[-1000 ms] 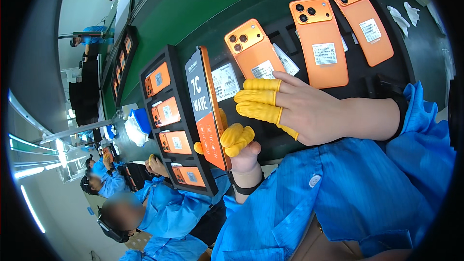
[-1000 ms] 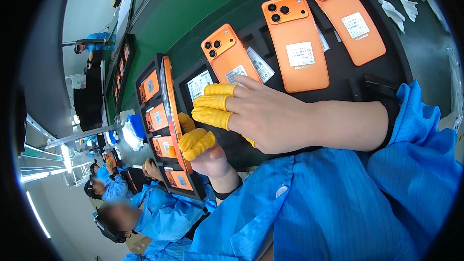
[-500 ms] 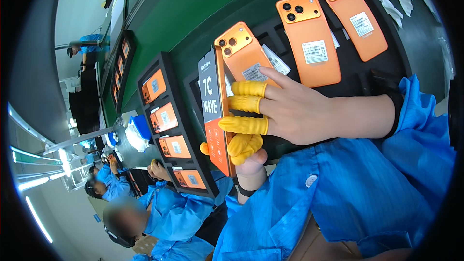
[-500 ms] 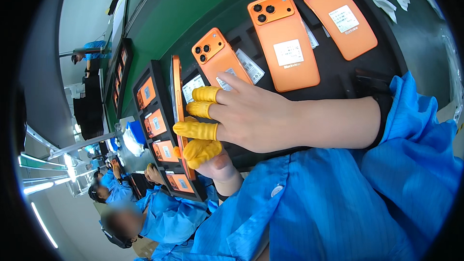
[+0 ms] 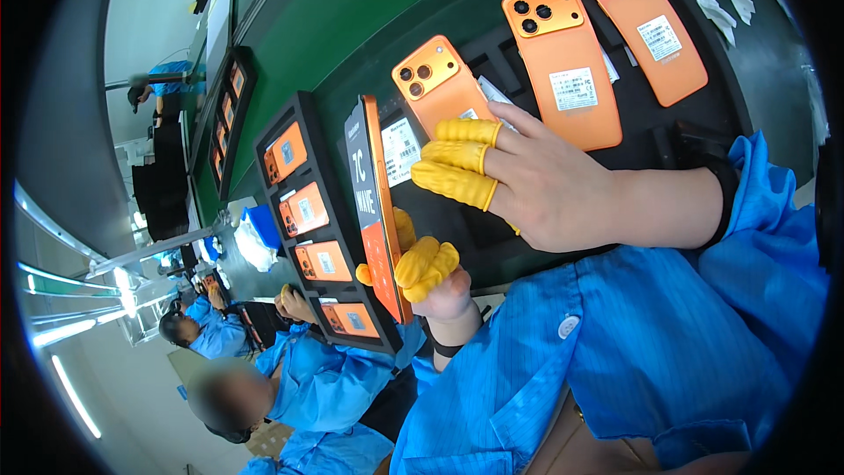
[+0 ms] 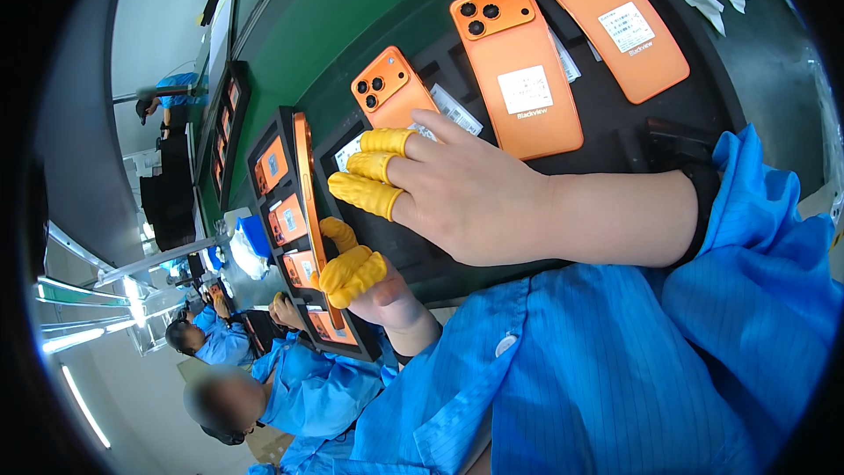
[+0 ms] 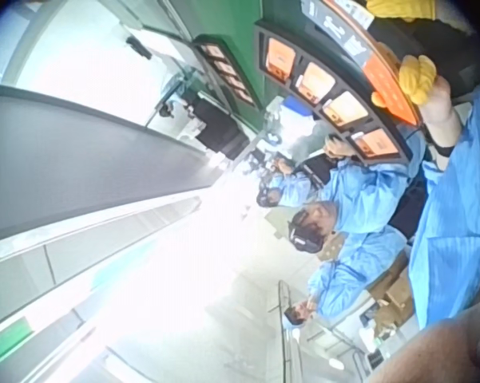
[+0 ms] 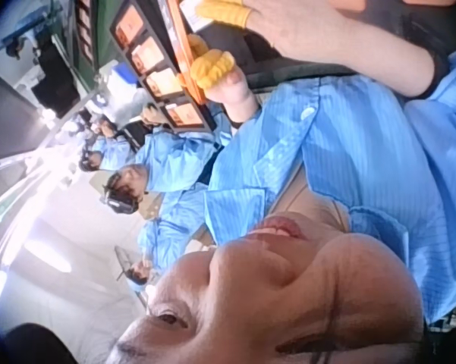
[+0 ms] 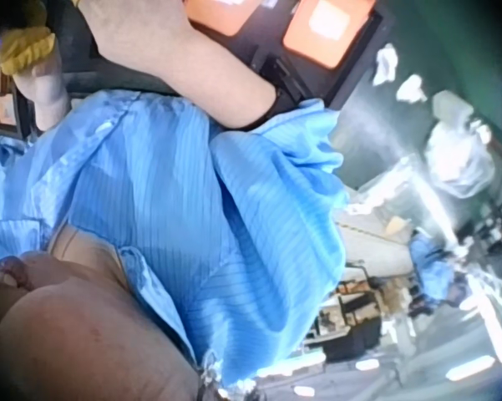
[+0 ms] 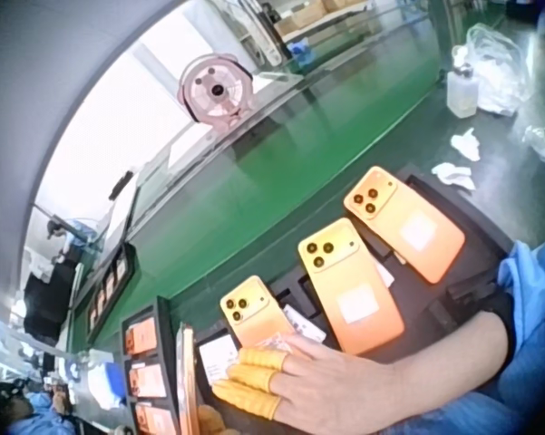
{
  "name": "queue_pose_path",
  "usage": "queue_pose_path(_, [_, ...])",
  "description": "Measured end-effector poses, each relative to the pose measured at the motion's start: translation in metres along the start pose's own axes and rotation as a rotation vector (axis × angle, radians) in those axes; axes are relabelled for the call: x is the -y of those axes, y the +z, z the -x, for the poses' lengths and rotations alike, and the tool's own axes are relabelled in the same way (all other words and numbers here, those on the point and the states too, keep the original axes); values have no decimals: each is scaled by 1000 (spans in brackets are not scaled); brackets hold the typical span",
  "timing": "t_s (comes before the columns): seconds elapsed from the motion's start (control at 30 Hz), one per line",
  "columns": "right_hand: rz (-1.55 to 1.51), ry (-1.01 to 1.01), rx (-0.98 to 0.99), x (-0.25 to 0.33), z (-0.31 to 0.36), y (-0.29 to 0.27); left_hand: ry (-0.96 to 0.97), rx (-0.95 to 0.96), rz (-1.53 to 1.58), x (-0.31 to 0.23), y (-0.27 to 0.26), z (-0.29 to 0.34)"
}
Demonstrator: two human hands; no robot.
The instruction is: Cleaning the back and camera lenses of multiple orange smartphones using a cloth and liquid solvent.
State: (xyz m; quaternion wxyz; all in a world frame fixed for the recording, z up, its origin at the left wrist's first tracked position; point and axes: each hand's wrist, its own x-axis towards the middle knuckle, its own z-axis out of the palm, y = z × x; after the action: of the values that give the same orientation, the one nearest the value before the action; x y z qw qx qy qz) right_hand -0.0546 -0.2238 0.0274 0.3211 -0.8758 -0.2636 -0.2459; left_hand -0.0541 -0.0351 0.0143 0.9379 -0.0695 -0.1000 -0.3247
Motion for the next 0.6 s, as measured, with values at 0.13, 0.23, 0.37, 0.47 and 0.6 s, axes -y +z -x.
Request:
queue_pose_path(0.13, [-26,2,-38,0,1,5,-51,1,-14,-1,-1,-4])
queue_pose_path(0.23, [-26,1,-48,0,1,7,-40,-11,-76,-6,-6,-1])
queue_pose_path(0.37, [-63,8,-33,-2,1,6,-33,-22,-111,-7,-5,-3])
queue_pose_path(0.47, [-80,13,31,-2,0,2,-26,25,-135,-8,-9,-3])
queue_pose_path(0.6, [-70,-5,-37,-3,1,4,50,-106,-94,-8,-4,-1])
